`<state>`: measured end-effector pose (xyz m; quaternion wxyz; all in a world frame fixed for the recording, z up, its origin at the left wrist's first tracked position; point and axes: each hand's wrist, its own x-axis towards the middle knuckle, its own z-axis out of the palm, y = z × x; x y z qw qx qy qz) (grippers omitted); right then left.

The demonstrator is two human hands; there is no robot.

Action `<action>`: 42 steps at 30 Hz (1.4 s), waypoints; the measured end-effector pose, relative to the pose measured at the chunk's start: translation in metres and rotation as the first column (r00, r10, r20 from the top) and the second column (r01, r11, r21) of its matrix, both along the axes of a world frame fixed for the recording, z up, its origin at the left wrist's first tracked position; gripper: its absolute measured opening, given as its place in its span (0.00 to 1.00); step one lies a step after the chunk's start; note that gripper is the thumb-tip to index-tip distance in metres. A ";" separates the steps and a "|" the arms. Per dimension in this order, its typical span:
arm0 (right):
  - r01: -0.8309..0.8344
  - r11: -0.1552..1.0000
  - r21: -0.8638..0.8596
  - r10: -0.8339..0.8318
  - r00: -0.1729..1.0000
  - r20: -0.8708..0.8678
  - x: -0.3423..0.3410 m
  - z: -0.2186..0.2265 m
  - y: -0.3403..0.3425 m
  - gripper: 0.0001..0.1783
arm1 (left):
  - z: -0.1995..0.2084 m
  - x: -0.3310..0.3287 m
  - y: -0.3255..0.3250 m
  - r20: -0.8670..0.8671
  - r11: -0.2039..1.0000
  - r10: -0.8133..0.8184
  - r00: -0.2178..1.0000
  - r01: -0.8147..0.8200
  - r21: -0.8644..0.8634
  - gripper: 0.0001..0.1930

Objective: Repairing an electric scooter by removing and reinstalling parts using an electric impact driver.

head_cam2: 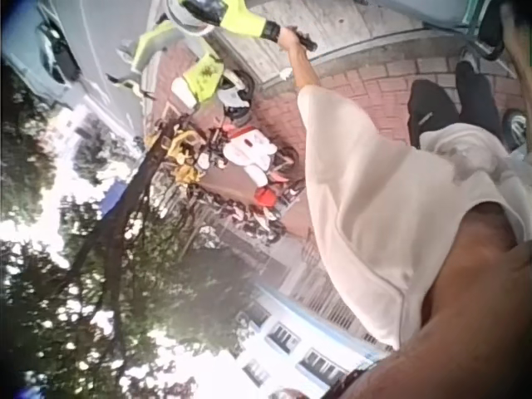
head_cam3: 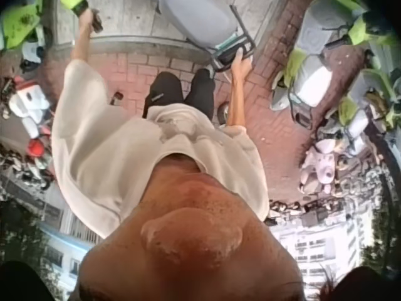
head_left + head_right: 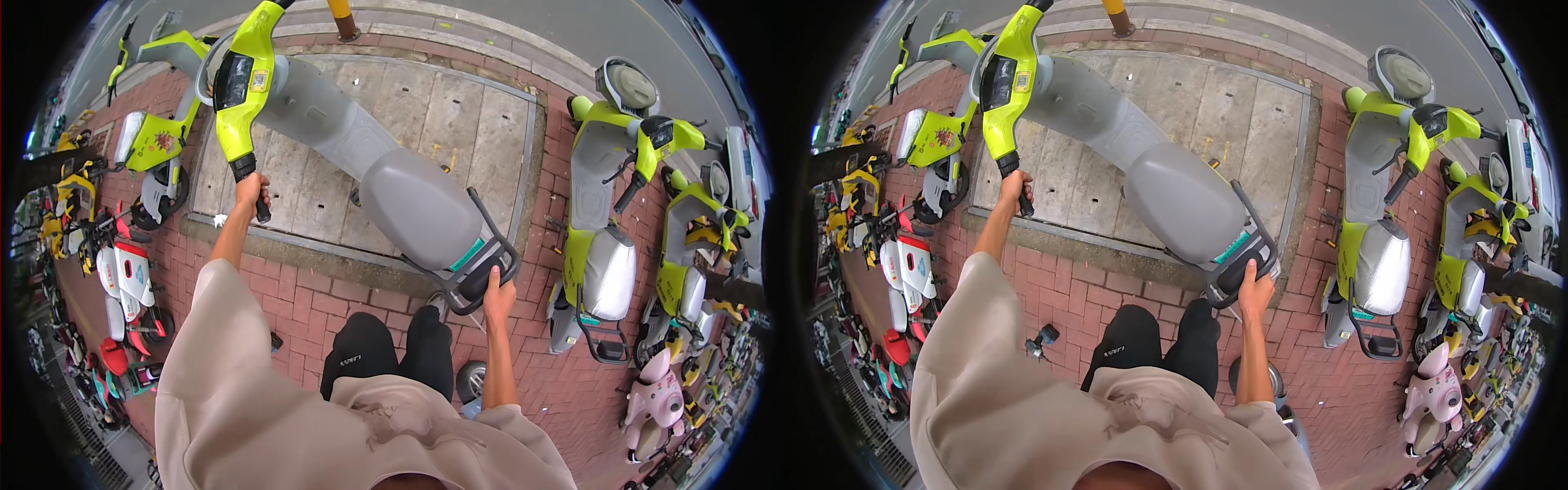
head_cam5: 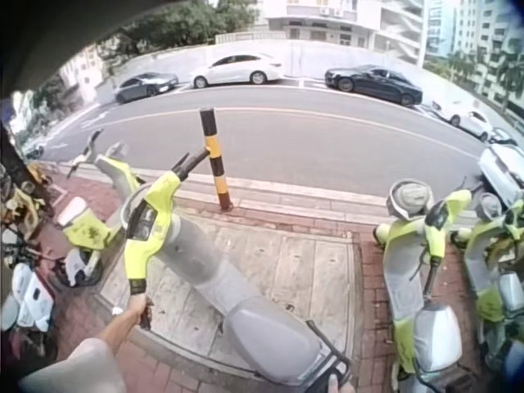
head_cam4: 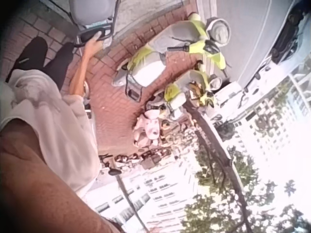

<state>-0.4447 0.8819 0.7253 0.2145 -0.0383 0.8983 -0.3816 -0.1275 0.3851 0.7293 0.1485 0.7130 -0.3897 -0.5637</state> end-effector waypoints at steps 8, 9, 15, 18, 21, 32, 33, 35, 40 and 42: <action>0.320 0.933 -0.164 -0.314 0.947 0.062 0.100 -0.046 0.003 0.27 | -0.020 0.124 -0.001 0.088 0.989 -0.059 0.994 0.070 -0.129 0.06; 0.296 0.931 -0.216 -0.298 0.954 0.024 0.121 -0.061 0.022 0.26 | -0.032 0.150 0.006 0.061 0.987 -0.053 0.997 0.062 -0.148 0.07; 0.463 0.803 -0.375 -0.423 0.886 0.189 0.280 -0.088 0.095 0.25 | -0.106 0.331 0.061 0.099 0.976 -0.114 0.989 0.130 -0.172 0.07; 0.637 0.682 -0.359 -0.517 0.767 0.379 0.323 -0.102 0.120 0.24 | -0.122 0.352 0.083 0.023 0.981 -0.124 0.992 0.126 -0.150 0.06; 0.618 0.681 -0.394 -0.500 0.785 0.366 0.326 -0.111 0.129 0.24 | -0.123 0.343 0.083 0.004 0.988 -0.086 0.996 0.086 -0.128 0.06; 0.724 0.512 -0.462 -0.195 0.622 0.759 0.216 -0.105 0.093 0.36 | -0.052 0.191 0.041 0.491 0.541 0.213 0.845 0.317 -0.779 0.24; 0.631 0.567 -0.530 0.009 0.639 0.770 0.213 -0.130 0.104 0.34 | -0.050 0.193 0.037 0.490 0.535 0.214 0.845 0.319 -0.783 0.24; 0.698 0.480 -0.532 0.142 0.536 0.832 0.225 -0.131 0.068 0.27 | -0.059 0.220 0.030 0.601 0.426 0.270 0.752 0.467 -0.775 0.32; 0.708 0.494 -0.504 0.230 0.453 0.861 0.278 -0.120 0.112 0.27 | -0.091 0.327 0.010 0.348 0.641 -0.193 0.917 0.386 -0.663 0.24; 0.708 0.496 -0.503 0.231 0.451 0.862 0.259 -0.136 0.048 0.26 | -0.064 0.325 -0.022 0.381 0.640 -0.245 0.892 0.444 -0.627 0.24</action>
